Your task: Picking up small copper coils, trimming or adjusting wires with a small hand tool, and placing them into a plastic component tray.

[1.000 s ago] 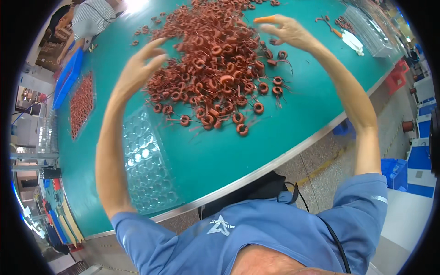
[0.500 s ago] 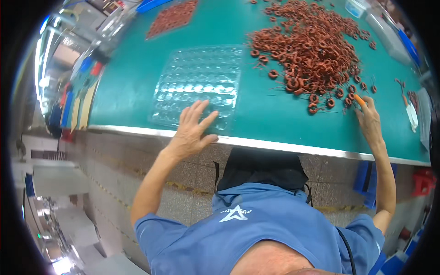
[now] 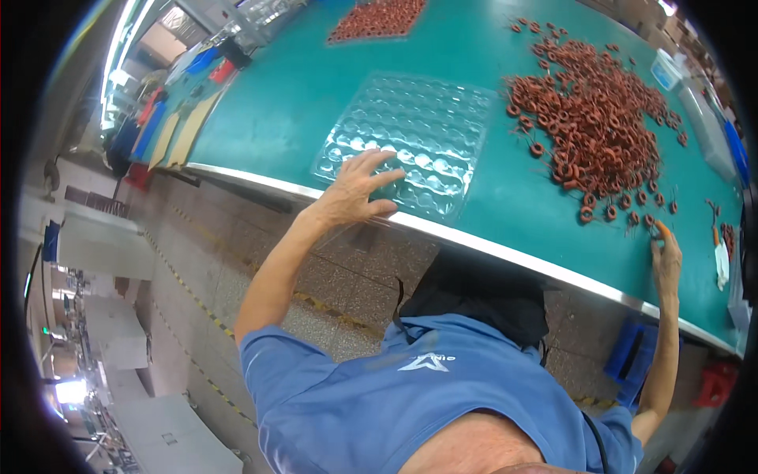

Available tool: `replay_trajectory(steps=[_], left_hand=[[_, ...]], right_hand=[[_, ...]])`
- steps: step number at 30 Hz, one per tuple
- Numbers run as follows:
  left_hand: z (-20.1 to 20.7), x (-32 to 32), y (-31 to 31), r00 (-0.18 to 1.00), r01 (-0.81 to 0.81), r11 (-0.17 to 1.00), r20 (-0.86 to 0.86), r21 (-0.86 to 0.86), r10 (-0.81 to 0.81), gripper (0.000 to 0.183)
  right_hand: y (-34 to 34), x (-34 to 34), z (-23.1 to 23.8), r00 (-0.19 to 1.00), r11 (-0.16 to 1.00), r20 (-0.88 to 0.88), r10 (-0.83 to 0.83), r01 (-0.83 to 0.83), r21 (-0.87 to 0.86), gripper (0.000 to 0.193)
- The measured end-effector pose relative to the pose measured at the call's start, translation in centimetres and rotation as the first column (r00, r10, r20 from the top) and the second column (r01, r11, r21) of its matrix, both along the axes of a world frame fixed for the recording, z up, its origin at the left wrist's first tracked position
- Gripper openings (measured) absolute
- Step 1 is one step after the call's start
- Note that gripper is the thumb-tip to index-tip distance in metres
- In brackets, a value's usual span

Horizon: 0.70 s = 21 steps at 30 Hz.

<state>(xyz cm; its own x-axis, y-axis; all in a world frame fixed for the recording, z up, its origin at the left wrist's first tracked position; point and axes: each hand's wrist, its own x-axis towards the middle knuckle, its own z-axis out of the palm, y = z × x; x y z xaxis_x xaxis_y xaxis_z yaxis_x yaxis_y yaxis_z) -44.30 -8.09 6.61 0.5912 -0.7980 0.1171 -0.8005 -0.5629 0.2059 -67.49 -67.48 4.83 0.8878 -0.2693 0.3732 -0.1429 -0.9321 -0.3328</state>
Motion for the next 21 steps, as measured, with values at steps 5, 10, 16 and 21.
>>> replay_trajectory(steps=[5,10,16,21], left_hand=[[2.0,1.6,0.2,0.987,0.11,0.992,-0.111,-0.066,-0.117,0.056],[2.3,1.4,0.1,0.985,-0.142,0.99,0.094,-0.016,0.143,0.053],[4.4,0.5,-5.7,0.903,-0.323,0.906,-0.375,-0.272,0.209,0.048],[1.6,-0.2,-1.1,1.0,0.019,0.996,0.015,-0.085,-0.018,0.057]], right_hand=[[-2.1,0.2,0.6,0.987,0.982,-0.161,-0.002,0.033,0.186,0.03],[-4.0,1.6,2.3,0.97,0.967,-0.243,-0.027,0.086,0.238,0.025],[-3.4,2.1,2.9,0.995,0.999,-0.086,-0.045,0.043,-0.022,0.028],[-4.7,0.8,3.9,0.999,0.986,0.05,-0.012,0.02,-0.167,0.037]])
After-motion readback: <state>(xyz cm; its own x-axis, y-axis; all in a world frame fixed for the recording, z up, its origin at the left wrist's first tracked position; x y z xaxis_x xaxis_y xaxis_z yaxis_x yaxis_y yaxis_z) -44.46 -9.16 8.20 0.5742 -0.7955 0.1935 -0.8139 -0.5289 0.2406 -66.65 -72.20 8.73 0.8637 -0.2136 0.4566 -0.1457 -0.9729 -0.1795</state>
